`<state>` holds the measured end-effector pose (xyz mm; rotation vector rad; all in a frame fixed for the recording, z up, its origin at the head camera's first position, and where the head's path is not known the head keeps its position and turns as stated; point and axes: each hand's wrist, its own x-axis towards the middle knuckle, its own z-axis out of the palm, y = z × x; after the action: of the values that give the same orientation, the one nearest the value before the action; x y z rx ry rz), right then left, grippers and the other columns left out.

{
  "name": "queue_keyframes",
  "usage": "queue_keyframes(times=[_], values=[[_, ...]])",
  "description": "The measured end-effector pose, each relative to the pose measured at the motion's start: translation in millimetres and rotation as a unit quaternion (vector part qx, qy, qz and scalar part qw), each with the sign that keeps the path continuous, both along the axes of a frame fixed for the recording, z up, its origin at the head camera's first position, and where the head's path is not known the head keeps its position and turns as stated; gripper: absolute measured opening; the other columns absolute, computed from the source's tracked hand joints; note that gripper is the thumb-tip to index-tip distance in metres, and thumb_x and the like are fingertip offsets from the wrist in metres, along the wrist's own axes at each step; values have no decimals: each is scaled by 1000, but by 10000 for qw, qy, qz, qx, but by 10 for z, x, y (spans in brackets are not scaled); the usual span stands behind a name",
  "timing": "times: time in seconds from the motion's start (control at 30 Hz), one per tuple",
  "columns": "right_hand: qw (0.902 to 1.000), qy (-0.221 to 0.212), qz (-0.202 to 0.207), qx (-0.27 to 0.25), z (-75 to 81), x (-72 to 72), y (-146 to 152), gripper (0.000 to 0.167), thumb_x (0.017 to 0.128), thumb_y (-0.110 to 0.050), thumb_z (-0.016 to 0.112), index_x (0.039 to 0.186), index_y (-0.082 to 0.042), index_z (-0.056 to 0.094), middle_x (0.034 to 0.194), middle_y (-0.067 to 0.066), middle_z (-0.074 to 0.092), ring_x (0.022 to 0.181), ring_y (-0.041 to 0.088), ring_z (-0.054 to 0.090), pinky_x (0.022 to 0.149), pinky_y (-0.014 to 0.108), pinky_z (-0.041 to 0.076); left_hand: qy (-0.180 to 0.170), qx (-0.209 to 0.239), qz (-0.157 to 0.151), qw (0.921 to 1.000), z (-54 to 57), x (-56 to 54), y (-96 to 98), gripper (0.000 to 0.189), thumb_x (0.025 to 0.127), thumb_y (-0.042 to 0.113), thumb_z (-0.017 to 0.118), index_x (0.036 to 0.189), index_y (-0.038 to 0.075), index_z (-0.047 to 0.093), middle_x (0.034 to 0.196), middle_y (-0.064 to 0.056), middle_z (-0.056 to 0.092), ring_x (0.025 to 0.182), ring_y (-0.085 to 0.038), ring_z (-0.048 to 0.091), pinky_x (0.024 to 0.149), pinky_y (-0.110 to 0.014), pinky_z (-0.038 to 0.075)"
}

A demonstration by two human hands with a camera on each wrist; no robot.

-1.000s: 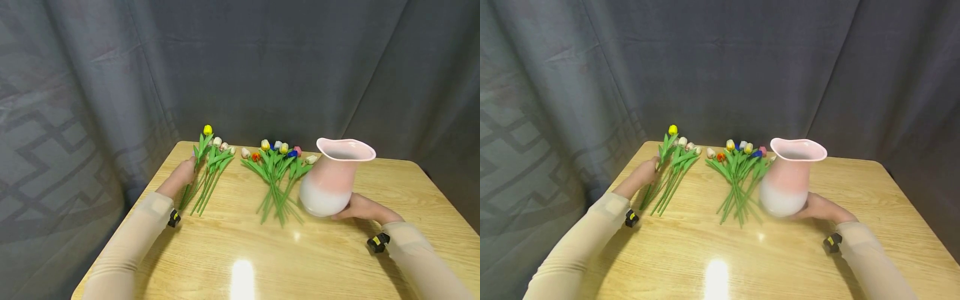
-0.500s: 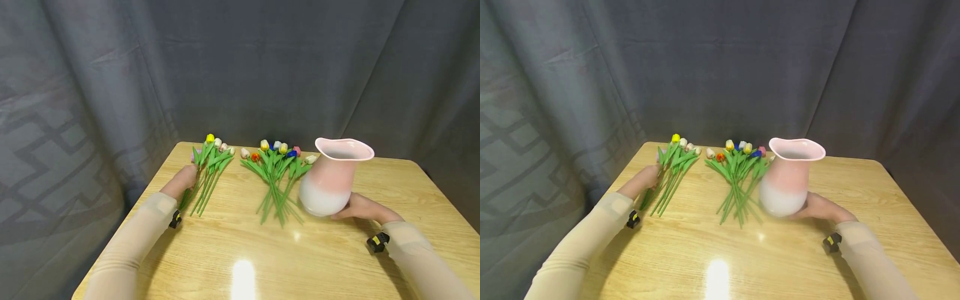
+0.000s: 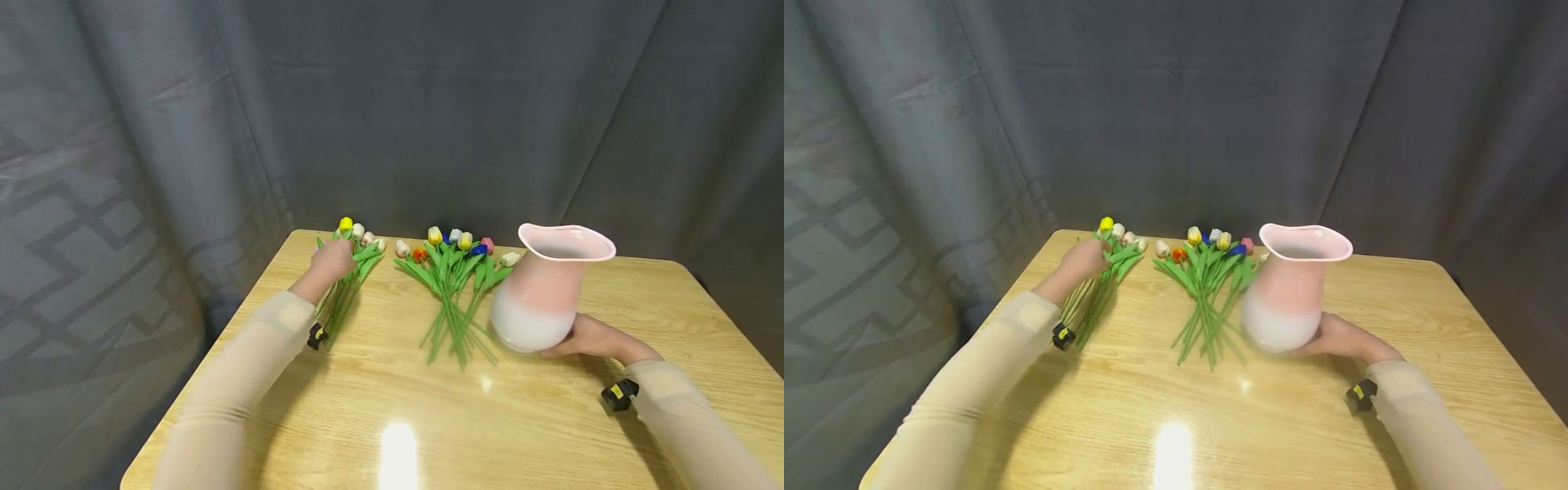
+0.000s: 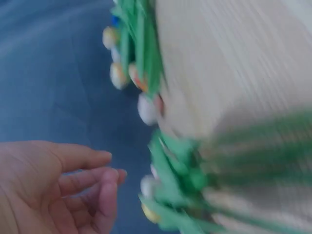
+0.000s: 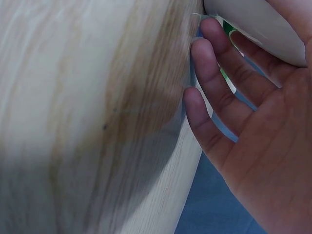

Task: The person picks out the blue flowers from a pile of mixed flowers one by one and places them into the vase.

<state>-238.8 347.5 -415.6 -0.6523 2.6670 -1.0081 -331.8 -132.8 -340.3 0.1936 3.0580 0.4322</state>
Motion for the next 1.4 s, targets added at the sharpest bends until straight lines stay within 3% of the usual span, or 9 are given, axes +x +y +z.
queue_keyframes(times=[0.13, 0.33, 0.53, 0.67, 0.77, 0.93, 1.1, 1.2, 1.4], values=[[10000, -24, 22, -24, -3, 2, 10, 70, 76, -20, 83, 129, 6, 46, 120, 18, 61, 96, -1, 54, 84, 21, 48, -13, 878, -410, 9953, 62, 14, 417, 32, 93, 12, 60, 124, 6, 63, 119, -12, 66, 88, -23, 63, 74, -33, 51], [9998, -45, 97, -146, -17, 3, 21, 70, 76, -18, 83, 130, 6, 46, 120, 18, 61, 97, -1, 55, 84, 21, 49, -53, 1690, -1107, 9794, -63, 64, 1045, 25, 92, 13, 64, 115, 5, 66, 100, -9, 69, 77, -16, 63, 65, -25, 50], [9999, 57, 53, -123, -48, -3, -11, 71, 75, -20, 83, 131, 4, 46, 121, 18, 60, 98, -1, 54, 86, 20, 47, -413, 1434, -1797, 9723, -337, 206, 1480, 29, 88, 9, 66, 117, 4, 64, 92, -7, 70, 65, -10, 56, 62, -20, 47], [9998, 27, 84, -200, -76, -5, -36, 72, 75, -21, 83, 132, 2, 45, 124, 18, 59, 100, -1, 54, 87, 19, 46, -522, 1205, -2103, 9688, -509, 263, 1626, 34, 86, 6, 67, 120, 2, 64, 93, -7, 69, 62, -8, 51, 59, -18, 45], [9996, 45, 116, -252, -81, -4, -30, 72, 75, -20, 83, 131, 3, 45, 123, 18, 59, 100, -1, 55, 86, 20, 47, -603, 1390, -2277, 9619, -579, 268, 1701, 36, 86, 4, 66, 122, 1, 62, 82, -8, 68, 60, -9, 51, 57, -18, 44], [9997, 54, 64, -222, -73, -7, 5, 69, 75, -19, 83, 129, 4, 48, 119, 17, 61, 97, -1, 56, 84, 20, 48, -979, 1899, -2072, 9547, -644, 276, 1814, 36, 86, 9, 70, 119, -2, 60, 66, -2, 61, 56, -9, 54, 55, -18, 47], [9997, 62, 83, -214, -68, -7, 21, 71, 75, -20, 84, 130, 3, 46, 121, 17, 59, 99, -2, 55, 85, 20, 48, -746, 1522, -1786, 9692, -689, 308, 1932, 22, 87, 23, 73, 87, 5, 62, 58, 2, 55, 50, -8, 51, 51, -17, 43], [9997, 71, 107, -207, -76, -11, 24, 71, 75, -20, 83, 131, 2, 45, 123, 17, 58, 99, -2, 54, 85, 20, 47, -538, 1199, -1688, 9769, -699, 314, 1979, 35, 87, 23, 73, 62, 12, 51, 50, 4, 50, 43, -7, 47, 45, -17, 38], [9998, 65, 79, -147, -75, -13, 7, 70, 75, -20, 83, 130, 3, 46, 122, 17, 58, 97, -2, 54, 83, 20, 48, -658, 1276, -1558, 9773, -677, 279, 1972, 49, 87, 4, 63, 47, 14, 35, 41, 5, 40, 35, -8, 40, 38, -16, 31]])
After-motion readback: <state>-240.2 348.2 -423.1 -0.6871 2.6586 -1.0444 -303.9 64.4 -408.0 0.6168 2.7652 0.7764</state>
